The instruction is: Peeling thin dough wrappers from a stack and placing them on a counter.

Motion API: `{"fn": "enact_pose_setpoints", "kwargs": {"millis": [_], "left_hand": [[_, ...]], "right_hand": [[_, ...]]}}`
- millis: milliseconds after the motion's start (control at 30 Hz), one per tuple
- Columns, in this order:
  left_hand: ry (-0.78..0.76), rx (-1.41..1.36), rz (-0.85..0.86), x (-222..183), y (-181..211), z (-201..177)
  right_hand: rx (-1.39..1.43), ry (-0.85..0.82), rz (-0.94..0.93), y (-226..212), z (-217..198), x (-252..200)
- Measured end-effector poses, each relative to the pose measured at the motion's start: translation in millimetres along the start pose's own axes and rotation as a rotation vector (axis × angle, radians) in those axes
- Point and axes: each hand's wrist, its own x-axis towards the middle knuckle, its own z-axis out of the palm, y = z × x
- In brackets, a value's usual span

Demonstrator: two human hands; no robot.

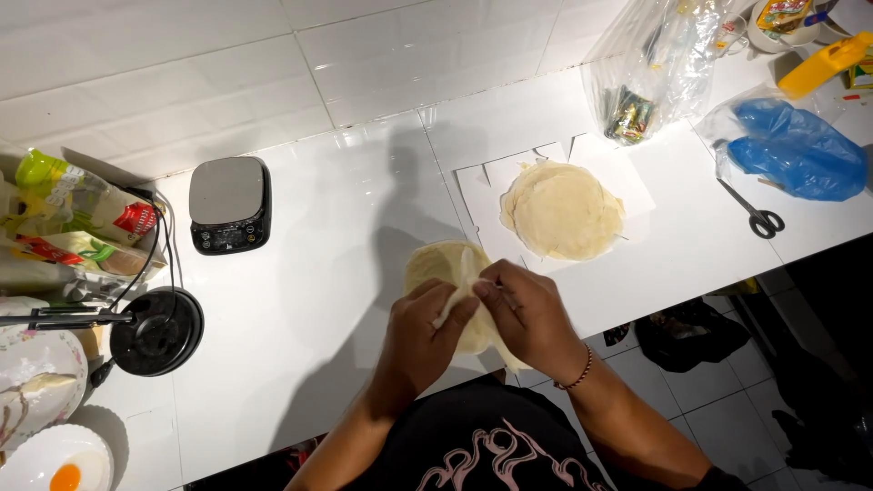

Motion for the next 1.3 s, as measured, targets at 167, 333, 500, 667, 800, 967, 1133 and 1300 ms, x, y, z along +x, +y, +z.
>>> {"fn": "enact_pose_setpoints", "kwargs": {"millis": [167, 333, 500, 667, 800, 967, 1133, 1300], "left_hand": [[0.178, -0.094, -0.124, 3, -5, -4], [0.269, -0.191, -0.211, 6, 9, -5], [0.228, -0.328, -0.295, -7, 2, -8], [0.413, -0.392, -0.388, -12, -5, -4], [0.552, -0.189, -0.408, -16, -10, -5], [0.687, -0.251, -0.433, -16, -3, -15], [0.768, -0.295, -0.446, -17, -9, -31], [0.846, -0.269, -0.534, -20, -21, -49]], "right_hand": [[0.251, 0.269, 0.387, 40, -5, -8], [0.44, 0.403, 0.635, 43, -1, -18], [0.678, 0.427, 0.747, 49, -3, -26], [0.746, 0.456, 0.736, 80, 7, -39], [0.719, 0.585, 0.823, 74, 7, -38], [0.663, 0.66, 0.856, 97, -2, -47], [0.607, 0.74, 0.765, 125, -27, -63], [0.144, 0.376, 0.706, 119, -83, -67]]}}
